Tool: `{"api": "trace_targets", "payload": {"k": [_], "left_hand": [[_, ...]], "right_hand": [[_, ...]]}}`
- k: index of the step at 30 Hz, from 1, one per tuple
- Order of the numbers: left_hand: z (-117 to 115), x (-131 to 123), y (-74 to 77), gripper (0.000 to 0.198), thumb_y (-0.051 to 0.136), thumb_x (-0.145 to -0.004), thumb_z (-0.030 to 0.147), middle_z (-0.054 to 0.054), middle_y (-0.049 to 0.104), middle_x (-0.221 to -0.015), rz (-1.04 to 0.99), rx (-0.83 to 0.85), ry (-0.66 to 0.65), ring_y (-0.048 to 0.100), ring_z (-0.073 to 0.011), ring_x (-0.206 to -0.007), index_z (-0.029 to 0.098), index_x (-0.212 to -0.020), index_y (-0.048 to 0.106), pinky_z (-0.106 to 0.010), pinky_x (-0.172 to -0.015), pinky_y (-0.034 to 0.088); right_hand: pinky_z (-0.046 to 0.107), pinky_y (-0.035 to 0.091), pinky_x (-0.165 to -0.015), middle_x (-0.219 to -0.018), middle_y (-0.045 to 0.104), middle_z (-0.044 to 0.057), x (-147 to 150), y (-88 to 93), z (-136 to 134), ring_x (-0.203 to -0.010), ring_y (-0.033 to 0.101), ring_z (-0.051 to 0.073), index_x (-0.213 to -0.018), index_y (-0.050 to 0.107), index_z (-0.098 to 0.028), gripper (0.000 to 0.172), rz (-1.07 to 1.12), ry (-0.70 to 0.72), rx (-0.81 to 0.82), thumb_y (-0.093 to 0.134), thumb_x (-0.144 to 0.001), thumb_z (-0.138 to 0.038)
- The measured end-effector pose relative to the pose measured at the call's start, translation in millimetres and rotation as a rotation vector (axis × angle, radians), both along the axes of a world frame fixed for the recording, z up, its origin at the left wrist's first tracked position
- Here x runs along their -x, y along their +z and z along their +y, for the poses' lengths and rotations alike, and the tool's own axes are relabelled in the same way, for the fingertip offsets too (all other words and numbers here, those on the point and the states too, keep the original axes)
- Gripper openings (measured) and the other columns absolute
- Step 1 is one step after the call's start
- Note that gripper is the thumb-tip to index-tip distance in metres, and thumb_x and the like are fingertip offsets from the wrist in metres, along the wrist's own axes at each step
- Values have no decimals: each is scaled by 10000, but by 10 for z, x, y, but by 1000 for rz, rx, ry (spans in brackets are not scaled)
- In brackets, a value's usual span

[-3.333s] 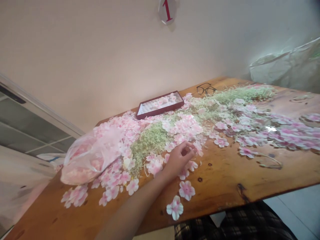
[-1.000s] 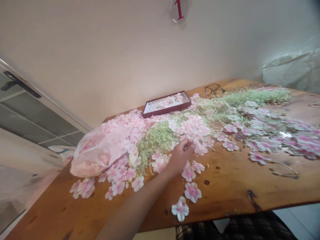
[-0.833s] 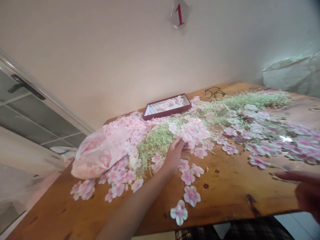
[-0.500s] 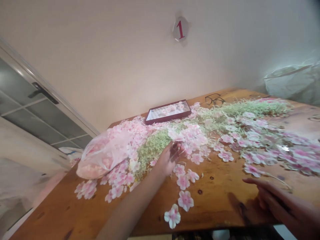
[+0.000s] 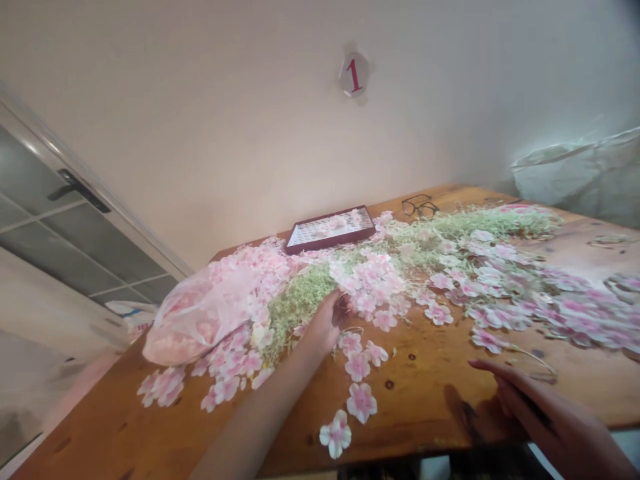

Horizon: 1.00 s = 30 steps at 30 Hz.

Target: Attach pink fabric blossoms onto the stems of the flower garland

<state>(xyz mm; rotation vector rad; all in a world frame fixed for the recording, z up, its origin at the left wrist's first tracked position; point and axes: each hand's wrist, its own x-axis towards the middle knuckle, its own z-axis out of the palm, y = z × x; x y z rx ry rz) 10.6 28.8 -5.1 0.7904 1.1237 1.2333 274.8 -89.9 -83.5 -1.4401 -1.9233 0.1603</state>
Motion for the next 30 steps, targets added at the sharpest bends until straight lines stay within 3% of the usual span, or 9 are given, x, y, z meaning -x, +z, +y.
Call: {"api": "trace_targets", "payload": {"k": [4,8,11,14,18,22,25,28,30], "left_hand": [[-77,-65,-30,121,607,-621,228,34,509,-586,140,-122,-168,483,-68,-552,142,-683,548,-156,-542,390],[-236,-146,10,178,478,-743,320,5,579,-751,633,-355,-452,544,-117,-726,187,-811,572,-215,-697,406],[-296,-177,13,265,420,-775,348,-31,598,-959,973,-480,-564,535,-170,-900,224,-964,558,-288,-815,379],[-311,-189,45,346,382,-796,341,-47,507,-1159,1205,-628,-642,443,-190,-1070,243,-1113,476,-350,-917,314],[-443,-204,313,342,359,-809,301,-47,378,-1279,1350,-789,-779,326,-196,-1172,242,-1130,462,-396,-967,263],[-726,-143,542,359,385,-803,302,16,434,-1238,1358,-812,-1149,353,-169,-1160,321,-1160,417,-344,-952,317],[-844,36,373,424,415,-789,292,9,382,-1276,1388,-830,-1168,307,-200,-1190,331,-1207,354,-383,-955,310],[-803,318,77,471,361,-808,181,13,336,-1301,1509,-917,-1076,248,-197,-1217,342,-1243,276,-423,-967,277],[-745,485,-7,524,300,-805,86,0,346,-1294,1606,-997,-953,227,-192,-1226,318,-1269,221,-426,-964,281]], "right_hand": [[195,490,-560,-812,649,28,89,120,-23,-658,617,130,-1037,505,-226,269,28,-27,13,347,-829,-293],[198,479,-605,-798,645,30,157,222,-29,-694,608,119,-1013,516,-211,260,32,-35,30,325,-839,-233],[187,473,-616,-804,646,25,171,239,-26,-703,606,109,-1004,518,-211,256,37,-32,9,324,-837,-213],[179,474,-627,-833,648,27,166,229,-19,-718,606,104,-1005,518,-209,257,42,-13,-12,329,-831,-198],[191,481,-619,-865,648,37,155,243,-11,-730,608,111,-985,532,-198,263,52,10,-60,333,-814,-182],[193,484,-619,-860,650,31,136,276,-18,-730,608,109,-976,533,-194,263,54,35,-50,334,-806,-175],[200,483,-618,-856,647,33,120,265,-23,-725,608,116,-996,530,-197,269,50,36,-16,338,-809,-189],[208,480,-614,-865,646,36,109,223,-23,-725,608,124,-1008,526,-197,266,22,36,-43,344,-814,-199],[211,478,-619,-880,644,33,106,197,-26,-734,607,126,-1008,523,-203,257,3,32,-65,351,-817,-207]]}}
